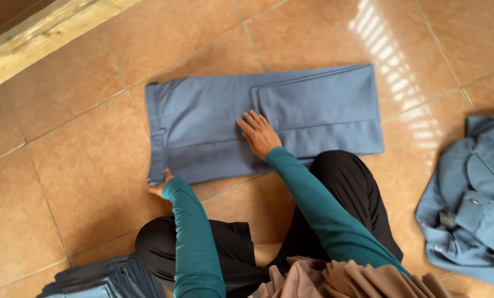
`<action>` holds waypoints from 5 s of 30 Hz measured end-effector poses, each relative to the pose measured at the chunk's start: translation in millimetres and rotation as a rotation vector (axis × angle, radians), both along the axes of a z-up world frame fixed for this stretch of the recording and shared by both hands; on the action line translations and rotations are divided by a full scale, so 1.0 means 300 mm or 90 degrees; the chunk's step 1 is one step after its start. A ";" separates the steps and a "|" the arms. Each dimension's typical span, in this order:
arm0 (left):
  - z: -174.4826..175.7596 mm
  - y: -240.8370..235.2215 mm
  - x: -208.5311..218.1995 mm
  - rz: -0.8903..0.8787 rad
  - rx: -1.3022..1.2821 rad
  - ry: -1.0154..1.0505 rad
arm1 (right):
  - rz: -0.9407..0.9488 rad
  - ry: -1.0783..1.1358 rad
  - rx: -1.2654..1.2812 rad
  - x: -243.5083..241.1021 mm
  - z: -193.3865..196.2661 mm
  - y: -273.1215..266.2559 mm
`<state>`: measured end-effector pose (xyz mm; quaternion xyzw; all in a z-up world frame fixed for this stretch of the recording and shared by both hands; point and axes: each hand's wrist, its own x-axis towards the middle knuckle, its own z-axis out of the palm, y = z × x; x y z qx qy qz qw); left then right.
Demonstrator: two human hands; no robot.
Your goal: The person sits on a tiled floor and folds multiple pairs of light blue trousers by hand. They smooth the fabric, fold the legs, and then fold the garment into a compact rectangle, stacking each finished pair on a growing pile to the left.
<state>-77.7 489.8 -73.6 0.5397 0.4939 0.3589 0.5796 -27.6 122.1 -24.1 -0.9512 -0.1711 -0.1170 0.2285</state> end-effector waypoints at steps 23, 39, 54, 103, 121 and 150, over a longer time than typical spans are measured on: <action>0.211 -0.572 -0.067 -0.625 0.778 0.425 | -0.046 0.300 0.126 -0.079 0.318 -0.072; 0.357 0.011 -0.014 -0.332 0.426 0.802 | -0.364 0.258 0.488 0.042 0.250 -0.489; 0.208 -0.287 -0.041 -0.702 0.792 0.471 | -0.405 0.298 0.265 0.016 0.020 -0.933; 0.170 -0.397 -0.297 -0.627 0.966 0.173 | -0.439 0.489 0.153 -0.063 0.050 -0.854; 0.138 -0.416 -0.312 -0.813 0.735 0.435 | -0.483 0.343 0.296 -0.004 0.003 -0.905; 0.208 -0.882 0.058 -0.696 0.782 0.494 | -0.260 0.241 -0.174 0.043 0.191 -0.326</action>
